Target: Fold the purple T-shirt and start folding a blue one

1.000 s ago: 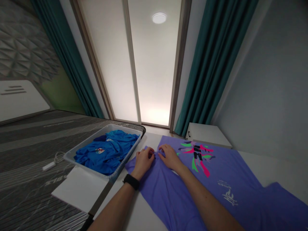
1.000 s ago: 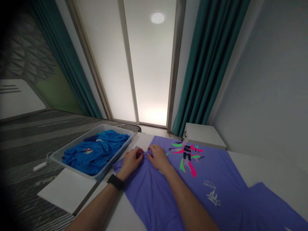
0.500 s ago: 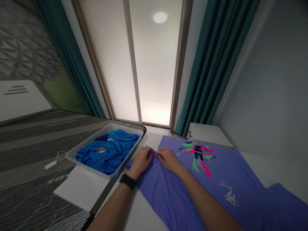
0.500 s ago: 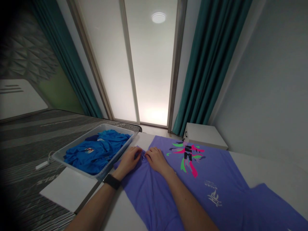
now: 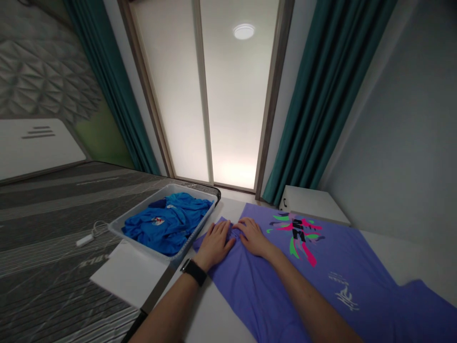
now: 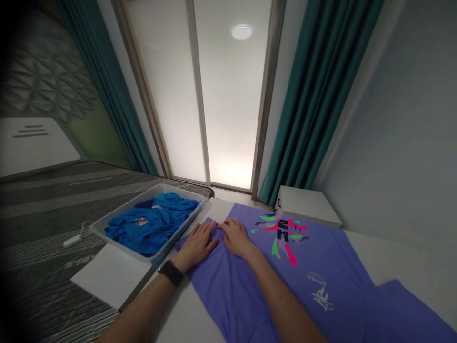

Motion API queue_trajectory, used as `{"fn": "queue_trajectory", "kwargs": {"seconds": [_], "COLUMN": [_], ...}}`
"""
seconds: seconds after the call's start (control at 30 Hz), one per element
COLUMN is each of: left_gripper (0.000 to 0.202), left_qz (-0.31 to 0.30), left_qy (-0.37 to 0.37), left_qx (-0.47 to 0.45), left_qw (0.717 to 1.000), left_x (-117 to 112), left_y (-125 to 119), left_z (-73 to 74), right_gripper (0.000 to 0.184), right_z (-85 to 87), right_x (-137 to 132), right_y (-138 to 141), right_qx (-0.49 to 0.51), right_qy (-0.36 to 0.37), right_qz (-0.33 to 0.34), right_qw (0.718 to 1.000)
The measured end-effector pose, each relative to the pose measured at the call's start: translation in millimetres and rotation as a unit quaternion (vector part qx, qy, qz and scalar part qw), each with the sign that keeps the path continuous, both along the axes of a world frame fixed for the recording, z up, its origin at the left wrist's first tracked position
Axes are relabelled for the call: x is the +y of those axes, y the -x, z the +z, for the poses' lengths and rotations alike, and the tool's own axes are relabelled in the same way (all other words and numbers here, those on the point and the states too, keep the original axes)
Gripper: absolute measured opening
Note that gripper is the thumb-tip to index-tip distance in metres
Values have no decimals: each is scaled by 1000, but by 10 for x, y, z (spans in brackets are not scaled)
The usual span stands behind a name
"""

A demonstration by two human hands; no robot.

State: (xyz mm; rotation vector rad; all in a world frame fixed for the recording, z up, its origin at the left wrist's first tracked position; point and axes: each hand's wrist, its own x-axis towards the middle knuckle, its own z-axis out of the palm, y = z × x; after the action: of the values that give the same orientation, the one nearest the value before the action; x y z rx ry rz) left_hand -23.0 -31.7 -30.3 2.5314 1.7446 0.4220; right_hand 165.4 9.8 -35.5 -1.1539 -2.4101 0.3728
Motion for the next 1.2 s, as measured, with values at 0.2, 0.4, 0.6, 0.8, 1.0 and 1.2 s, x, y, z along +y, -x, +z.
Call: {"fn": "queue_trajectory", "kwargs": {"seconds": [0.2,0.4,0.6,0.8,1.0,1.2], "left_gripper": [61,58,54,56,54,49], "left_qz": [32,37,32,33,29,24], "left_qy": [-4,-8,-19,-8,-10,-26], "left_qx": [14,-6,-51,-83,-89,-65], "left_qw": [999,999,998,996,996,997], "left_x": [-71,-89,-95,-90,-72,-116], "left_y": [1,10,44,63,75,29], "left_z": [21,19,16,10,-17,82], "right_gripper": [50,21,31,47,20,15], "right_z": [165,296,266,263,316,275], "right_x": [78,179,209,262,335,374], "right_y": [41,30,-7,94,119,37], "right_qx": [-64,-57,-37,-84,-73,81], "right_qy": [29,33,25,35,65,91], "right_qz": [38,57,79,111,118,154], "right_qw": [997,996,996,990,988,981]}}
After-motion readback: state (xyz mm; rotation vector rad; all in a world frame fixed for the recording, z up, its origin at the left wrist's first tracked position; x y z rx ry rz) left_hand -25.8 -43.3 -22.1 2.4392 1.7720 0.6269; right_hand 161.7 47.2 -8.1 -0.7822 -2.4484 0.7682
